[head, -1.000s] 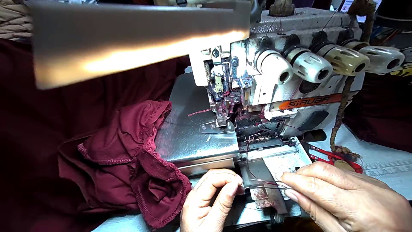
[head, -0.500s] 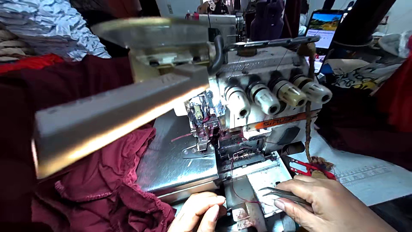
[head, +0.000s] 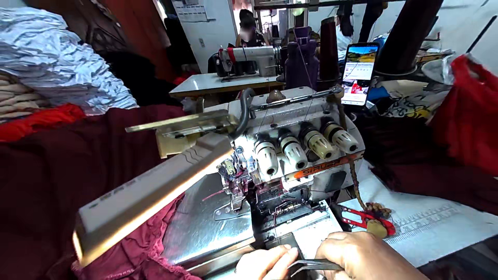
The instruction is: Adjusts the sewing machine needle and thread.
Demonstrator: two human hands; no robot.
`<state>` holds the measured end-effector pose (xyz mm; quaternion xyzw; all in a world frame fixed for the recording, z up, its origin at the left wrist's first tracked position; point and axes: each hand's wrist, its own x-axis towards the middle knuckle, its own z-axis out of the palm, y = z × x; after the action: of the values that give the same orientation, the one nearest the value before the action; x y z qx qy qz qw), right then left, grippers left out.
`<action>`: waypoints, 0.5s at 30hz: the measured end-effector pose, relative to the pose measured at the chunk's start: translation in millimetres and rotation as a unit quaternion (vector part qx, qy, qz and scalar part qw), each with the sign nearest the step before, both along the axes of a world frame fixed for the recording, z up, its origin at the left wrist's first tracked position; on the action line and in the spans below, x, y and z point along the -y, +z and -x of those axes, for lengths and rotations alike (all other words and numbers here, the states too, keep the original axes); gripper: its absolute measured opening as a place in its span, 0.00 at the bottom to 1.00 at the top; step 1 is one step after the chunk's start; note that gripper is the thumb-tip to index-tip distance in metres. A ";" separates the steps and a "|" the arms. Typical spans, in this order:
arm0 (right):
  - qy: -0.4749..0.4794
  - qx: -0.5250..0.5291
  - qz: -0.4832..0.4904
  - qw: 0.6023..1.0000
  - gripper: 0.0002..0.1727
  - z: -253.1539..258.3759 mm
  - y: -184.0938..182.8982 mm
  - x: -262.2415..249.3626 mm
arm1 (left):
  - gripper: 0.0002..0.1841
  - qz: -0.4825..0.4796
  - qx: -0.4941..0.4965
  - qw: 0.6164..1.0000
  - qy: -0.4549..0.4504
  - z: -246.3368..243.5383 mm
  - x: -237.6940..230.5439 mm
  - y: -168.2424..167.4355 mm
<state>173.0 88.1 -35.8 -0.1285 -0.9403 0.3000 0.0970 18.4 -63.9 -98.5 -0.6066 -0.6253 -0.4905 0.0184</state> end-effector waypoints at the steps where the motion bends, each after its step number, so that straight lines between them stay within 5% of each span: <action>1: 0.012 -0.006 0.016 1.000 0.09 -0.1 1.4 -1.5 | 0.14 0.010 -0.005 1.000 -0.012 0.3 -2.0 2.9; 15: 0.051 -0.067 0.070 0.994 0.12 2.0 -1.4 -1.5 | 0.12 0.035 0.064 0.996 -0.060 -2.7 -8.4 2.7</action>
<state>170.9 89.6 -37.2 -0.0665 -0.9137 0.3772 0.1357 21.1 -55.6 -95.8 -0.6103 -0.6047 -0.5066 -0.0726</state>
